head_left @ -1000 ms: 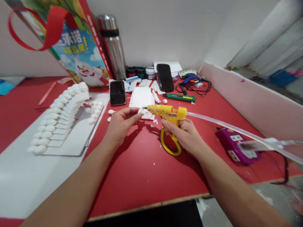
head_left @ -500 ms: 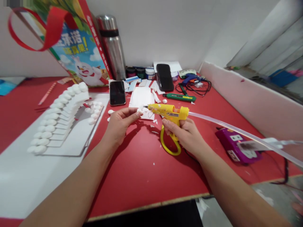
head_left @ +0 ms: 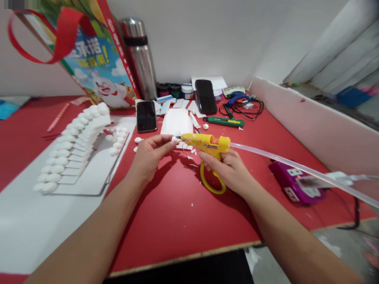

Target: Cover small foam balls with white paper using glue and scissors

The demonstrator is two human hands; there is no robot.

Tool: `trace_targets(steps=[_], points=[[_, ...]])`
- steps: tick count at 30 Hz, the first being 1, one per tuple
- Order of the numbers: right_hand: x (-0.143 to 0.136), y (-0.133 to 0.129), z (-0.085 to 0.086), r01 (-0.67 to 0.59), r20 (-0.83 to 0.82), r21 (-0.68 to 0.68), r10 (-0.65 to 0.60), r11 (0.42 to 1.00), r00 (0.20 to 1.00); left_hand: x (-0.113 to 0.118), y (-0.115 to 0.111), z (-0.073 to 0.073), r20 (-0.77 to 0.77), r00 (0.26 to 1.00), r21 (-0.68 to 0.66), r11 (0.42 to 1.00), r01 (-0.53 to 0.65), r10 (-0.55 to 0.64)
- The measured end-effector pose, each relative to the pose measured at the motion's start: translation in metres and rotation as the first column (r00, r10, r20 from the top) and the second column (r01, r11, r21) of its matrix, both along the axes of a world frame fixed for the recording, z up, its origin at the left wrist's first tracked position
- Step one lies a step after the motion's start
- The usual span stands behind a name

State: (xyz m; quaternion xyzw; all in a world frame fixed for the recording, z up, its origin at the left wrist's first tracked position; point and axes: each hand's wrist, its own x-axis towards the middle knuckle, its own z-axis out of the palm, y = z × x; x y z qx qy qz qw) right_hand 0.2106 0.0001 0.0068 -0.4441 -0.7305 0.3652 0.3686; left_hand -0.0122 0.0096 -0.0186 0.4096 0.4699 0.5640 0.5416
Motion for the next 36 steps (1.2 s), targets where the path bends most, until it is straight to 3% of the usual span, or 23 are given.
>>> trace_targets(steps=[12,19,28,36], points=[[0.001,0.001,-0.003,0.042,0.013,-0.002,-0.042,0.999,0.999,0.000,0.000,-0.001,0.016,1.000,0.000,1.000,-0.020,0.020],[0.000,-0.003,0.003,0.093,-0.074,-0.034,-0.095,0.995,0.993,-0.001,0.001,0.001,0.024,0.998,-0.035,0.998,-0.049,0.049],[0.002,0.000,-0.003,0.035,-0.058,0.003,-0.035,0.999,0.998,0.003,-0.005,0.006,-0.199,0.977,0.018,0.997,-0.073,0.075],[0.001,0.000,-0.002,0.008,0.015,0.008,-0.008,1.000,1.000,0.004,-0.007,0.013,-0.461,0.879,0.175,0.983,-0.048,0.125]])
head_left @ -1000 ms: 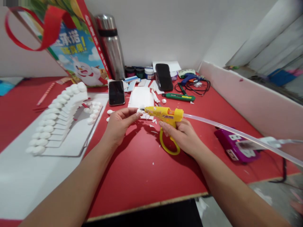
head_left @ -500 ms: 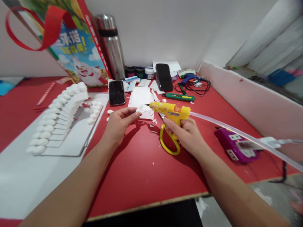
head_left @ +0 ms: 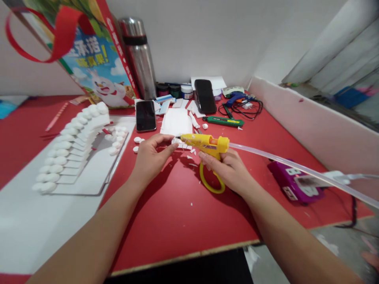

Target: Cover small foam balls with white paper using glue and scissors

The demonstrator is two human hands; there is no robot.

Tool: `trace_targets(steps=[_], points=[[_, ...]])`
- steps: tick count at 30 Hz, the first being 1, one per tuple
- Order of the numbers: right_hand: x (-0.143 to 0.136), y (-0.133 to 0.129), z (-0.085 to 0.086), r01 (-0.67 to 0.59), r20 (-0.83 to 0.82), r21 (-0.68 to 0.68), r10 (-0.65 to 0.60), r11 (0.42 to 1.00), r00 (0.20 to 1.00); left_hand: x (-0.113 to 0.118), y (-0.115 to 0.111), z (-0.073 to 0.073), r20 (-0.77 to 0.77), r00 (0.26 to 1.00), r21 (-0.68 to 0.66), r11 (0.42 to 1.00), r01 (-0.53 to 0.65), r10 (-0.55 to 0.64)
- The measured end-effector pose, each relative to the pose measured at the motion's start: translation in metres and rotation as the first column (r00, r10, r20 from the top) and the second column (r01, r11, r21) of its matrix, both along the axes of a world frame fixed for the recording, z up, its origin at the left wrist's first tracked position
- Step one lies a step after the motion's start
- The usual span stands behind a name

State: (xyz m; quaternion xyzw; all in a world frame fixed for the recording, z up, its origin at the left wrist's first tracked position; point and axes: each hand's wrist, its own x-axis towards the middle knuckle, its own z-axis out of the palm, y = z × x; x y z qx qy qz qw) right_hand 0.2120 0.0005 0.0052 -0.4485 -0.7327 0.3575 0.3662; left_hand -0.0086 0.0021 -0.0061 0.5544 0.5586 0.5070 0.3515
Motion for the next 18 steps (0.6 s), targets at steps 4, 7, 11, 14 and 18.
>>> trace_targets(steps=[4,7,11,14,18], points=[[-0.0001,-0.0002,-0.0001,0.013,0.002,-0.004,-0.013,1.000,1.000,0.0003,-0.0006,0.0023,-0.029,1.000,0.049,0.999,0.012,-0.010],[0.0003,-0.0001,0.0003,0.033,-0.001,-0.014,-0.033,0.999,0.999,0.0011,-0.0015,0.0040,-0.019,1.000,0.034,0.999,0.010,-0.009],[0.0005,-0.0008,0.0015,0.067,-0.026,-0.041,-0.068,0.997,0.997,0.0016,-0.0022,0.0049,0.007,1.000,0.004,1.000,0.010,-0.010],[-0.0006,-0.0019,0.0019,0.082,-0.052,-0.073,-0.086,0.994,0.995,0.0010,-0.0013,0.0025,0.020,1.000,-0.004,1.000,0.022,-0.022],[-0.0005,0.0002,0.0009,0.176,-0.107,-0.192,-0.199,0.965,0.974,-0.0002,0.0008,-0.0035,0.076,0.997,-0.025,1.000,0.015,-0.013]])
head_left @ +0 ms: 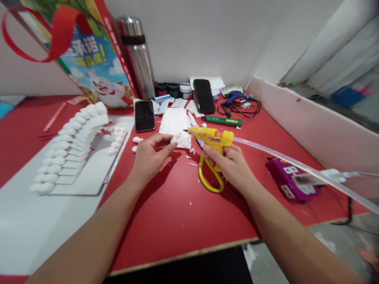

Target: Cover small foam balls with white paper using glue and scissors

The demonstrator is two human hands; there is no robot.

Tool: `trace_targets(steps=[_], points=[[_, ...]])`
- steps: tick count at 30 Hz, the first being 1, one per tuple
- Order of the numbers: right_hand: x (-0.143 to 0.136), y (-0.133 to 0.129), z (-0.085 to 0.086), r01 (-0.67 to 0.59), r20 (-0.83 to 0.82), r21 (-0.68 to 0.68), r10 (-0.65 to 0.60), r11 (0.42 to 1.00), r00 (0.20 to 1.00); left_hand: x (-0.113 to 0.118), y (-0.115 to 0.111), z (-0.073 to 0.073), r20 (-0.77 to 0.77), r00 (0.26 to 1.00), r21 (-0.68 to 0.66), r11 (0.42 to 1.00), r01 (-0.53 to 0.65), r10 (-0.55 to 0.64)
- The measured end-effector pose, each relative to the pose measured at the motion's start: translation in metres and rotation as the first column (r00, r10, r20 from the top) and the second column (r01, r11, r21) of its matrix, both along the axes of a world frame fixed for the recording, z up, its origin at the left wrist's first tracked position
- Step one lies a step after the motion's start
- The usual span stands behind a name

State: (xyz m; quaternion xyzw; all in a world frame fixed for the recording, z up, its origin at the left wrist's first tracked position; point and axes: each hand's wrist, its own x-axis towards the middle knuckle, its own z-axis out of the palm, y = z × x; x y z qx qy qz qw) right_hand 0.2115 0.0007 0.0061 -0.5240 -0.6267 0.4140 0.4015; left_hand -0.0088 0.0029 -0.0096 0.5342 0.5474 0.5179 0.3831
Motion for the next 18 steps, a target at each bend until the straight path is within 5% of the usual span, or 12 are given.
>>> trace_targets(steps=[5,8,11,18], points=[[0.017,0.016,-0.004,0.128,-0.086,-0.075,-0.135,0.989,0.987,-0.001,0.001,-0.006,0.087,0.996,-0.022,1.000,0.004,-0.002],[0.035,0.028,-0.004,0.239,0.139,0.028,-0.240,0.971,0.961,0.000,0.001,-0.008,0.155,0.988,-0.030,0.999,0.020,-0.015],[0.052,0.035,-0.001,0.187,0.373,0.163,-0.236,0.969,0.897,0.002,0.001,-0.008,0.170,0.985,-0.035,0.999,0.009,-0.003],[0.064,0.035,-0.002,0.203,0.673,0.153,-0.252,0.967,0.695,0.005,-0.003,-0.003,0.206,0.978,-0.064,0.997,0.036,-0.022]])
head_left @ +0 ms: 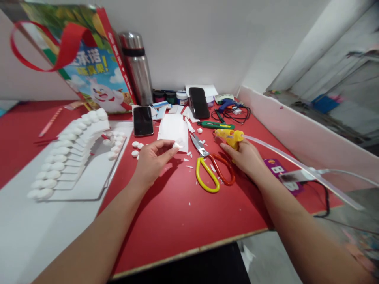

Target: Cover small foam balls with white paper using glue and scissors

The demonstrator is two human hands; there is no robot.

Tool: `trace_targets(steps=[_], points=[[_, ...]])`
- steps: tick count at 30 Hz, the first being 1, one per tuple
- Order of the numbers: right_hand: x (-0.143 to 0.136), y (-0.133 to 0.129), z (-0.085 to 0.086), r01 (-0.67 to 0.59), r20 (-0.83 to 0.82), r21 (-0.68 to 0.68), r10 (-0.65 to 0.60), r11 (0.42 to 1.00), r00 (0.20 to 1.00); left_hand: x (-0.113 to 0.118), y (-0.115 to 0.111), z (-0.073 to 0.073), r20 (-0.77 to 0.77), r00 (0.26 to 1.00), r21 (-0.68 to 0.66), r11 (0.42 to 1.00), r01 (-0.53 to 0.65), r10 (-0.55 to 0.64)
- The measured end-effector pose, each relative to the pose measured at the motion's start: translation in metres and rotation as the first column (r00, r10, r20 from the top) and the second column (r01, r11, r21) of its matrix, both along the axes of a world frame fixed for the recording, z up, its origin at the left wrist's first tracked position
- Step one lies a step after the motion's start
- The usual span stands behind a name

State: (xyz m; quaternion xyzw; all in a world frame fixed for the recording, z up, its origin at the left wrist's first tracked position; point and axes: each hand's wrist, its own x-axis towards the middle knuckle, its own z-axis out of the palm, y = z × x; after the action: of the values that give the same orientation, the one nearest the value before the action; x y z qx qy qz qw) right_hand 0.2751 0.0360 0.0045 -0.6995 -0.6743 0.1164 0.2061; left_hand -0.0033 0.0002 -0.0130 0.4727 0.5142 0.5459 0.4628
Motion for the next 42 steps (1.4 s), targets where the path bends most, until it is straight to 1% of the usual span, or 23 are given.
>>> trace_targets(steps=[3,5,7,8,10,11,12,14,15,17,18,19,20,21,23,24,25,26,27,30,34,39,42], points=[[0.000,-0.003,0.002,0.053,0.072,-0.012,-0.052,0.999,0.996,0.002,-0.001,0.004,0.078,0.997,-0.032,0.999,0.011,-0.009],[0.000,-0.010,0.005,0.045,0.119,-0.024,-0.041,0.999,0.992,0.002,-0.002,0.006,0.128,0.992,-0.049,0.999,0.022,-0.015],[0.000,-0.025,0.010,0.006,0.199,-0.022,-0.002,1.000,0.980,0.002,-0.003,0.007,0.151,0.988,-0.060,0.998,0.026,-0.017],[-0.001,-0.036,0.014,-0.008,0.255,0.001,0.007,1.000,0.967,0.002,-0.003,0.007,0.150,0.989,-0.063,0.998,0.026,-0.016],[-0.006,-0.061,0.025,-0.055,0.373,0.107,0.011,0.993,0.928,0.001,-0.004,0.007,0.139,0.990,-0.060,0.998,0.018,-0.009],[-0.010,-0.073,0.031,-0.072,0.385,0.148,0.010,0.986,0.923,0.001,-0.004,0.007,0.132,0.991,-0.055,0.998,0.016,-0.009],[-0.016,-0.082,0.037,-0.114,0.353,0.180,0.044,0.977,0.935,0.001,-0.004,0.007,0.124,0.992,-0.045,0.999,0.018,-0.012],[-0.032,-0.090,0.050,-0.201,0.166,0.254,0.162,0.946,0.973,0.002,-0.004,0.007,0.106,0.994,-0.022,0.999,0.030,-0.028],[-0.041,-0.087,0.054,-0.234,0.046,0.264,0.230,0.936,0.972,0.002,-0.005,0.008,0.096,0.995,-0.016,0.999,0.039,-0.037],[-0.061,-0.070,0.057,-0.278,-0.204,0.265,0.335,0.923,0.920,0.002,-0.005,0.010,0.077,0.996,-0.013,0.999,0.052,-0.051],[-0.070,-0.057,0.056,-0.283,-0.314,0.252,0.355,0.925,0.881,0.002,-0.006,0.011,0.067,0.996,-0.014,0.998,0.055,-0.054],[-0.078,-0.044,0.053,-0.292,-0.413,0.224,0.361,0.930,0.836,0.001,-0.006,0.013,0.057,0.997,-0.013,0.998,0.059,-0.058],[-0.085,-0.032,0.049,-0.309,-0.525,0.165,0.349,0.937,0.776,0.001,-0.007,0.015,0.052,0.997,-0.013,0.998,0.066,-0.065],[-0.091,-0.022,0.043,-0.338,-0.643,0.084,0.310,0.937,0.700,0.000,-0.007,0.016,0.052,0.996,-0.016,0.997,0.078,-0.077],[-0.099,-0.008,0.031,-0.383,-0.828,-0.005,0.210,0.924,0.519,-0.001,-0.008,0.017,0.063,0.991,-0.024,0.993,0.116,-0.114],[-0.101,-0.006,0.024,-0.397,-0.885,-0.024,0.165,0.918,0.435,-0.001,-0.007,0.017,0.063,0.989,-0.025,0.990,0.139,-0.137],[-0.101,-0.005,0.019,-0.404,-0.919,-0.026,0.136,0.915,0.369,-0.002,-0.007,0.016,0.053,0.986,-0.021,0.987,0.160,-0.159],[-0.101,-0.005,0.014,-0.409,-0.937,-0.020,0.126,0.912,0.325,-0.001,-0.007,0.015,0.034,0.984,-0.011,0.984,0.176,-0.176],[-0.100,-0.007,0.010,-0.412,-0.944,-0.012,0.126,0.911,0.304,-0.001,-0.006,0.014,0.010,0.982,0.000,0.982,0.187,-0.187],[-0.097,-0.010,0.005,-0.420,-0.942,-0.013,0.130,0.907,0.309,0.000,-0.005,0.010,-0.038,0.980,0.010,0.981,0.194,-0.194],[-0.097,-0.009,0.006,-0.405,-0.932,-0.025,0.125,0.914,0.340,0.000,-0.005,0.009,-0.050,0.978,-0.001,0.980,0.201,-0.201],[-0.098,-0.007,0.005,-0.382,-0.894,0.021,0.188,0.924,0.406,0.000,-0.006,0.010,-0.040,0.978,-0.014,0.978,0.206,-0.207],[-0.098,-0.006,0.004,-0.374,-0.860,0.086,0.258,0.923,0.440,0.001,-0.005,0.010,0.000,0.978,-0.026,0.978,0.208,-0.208]])
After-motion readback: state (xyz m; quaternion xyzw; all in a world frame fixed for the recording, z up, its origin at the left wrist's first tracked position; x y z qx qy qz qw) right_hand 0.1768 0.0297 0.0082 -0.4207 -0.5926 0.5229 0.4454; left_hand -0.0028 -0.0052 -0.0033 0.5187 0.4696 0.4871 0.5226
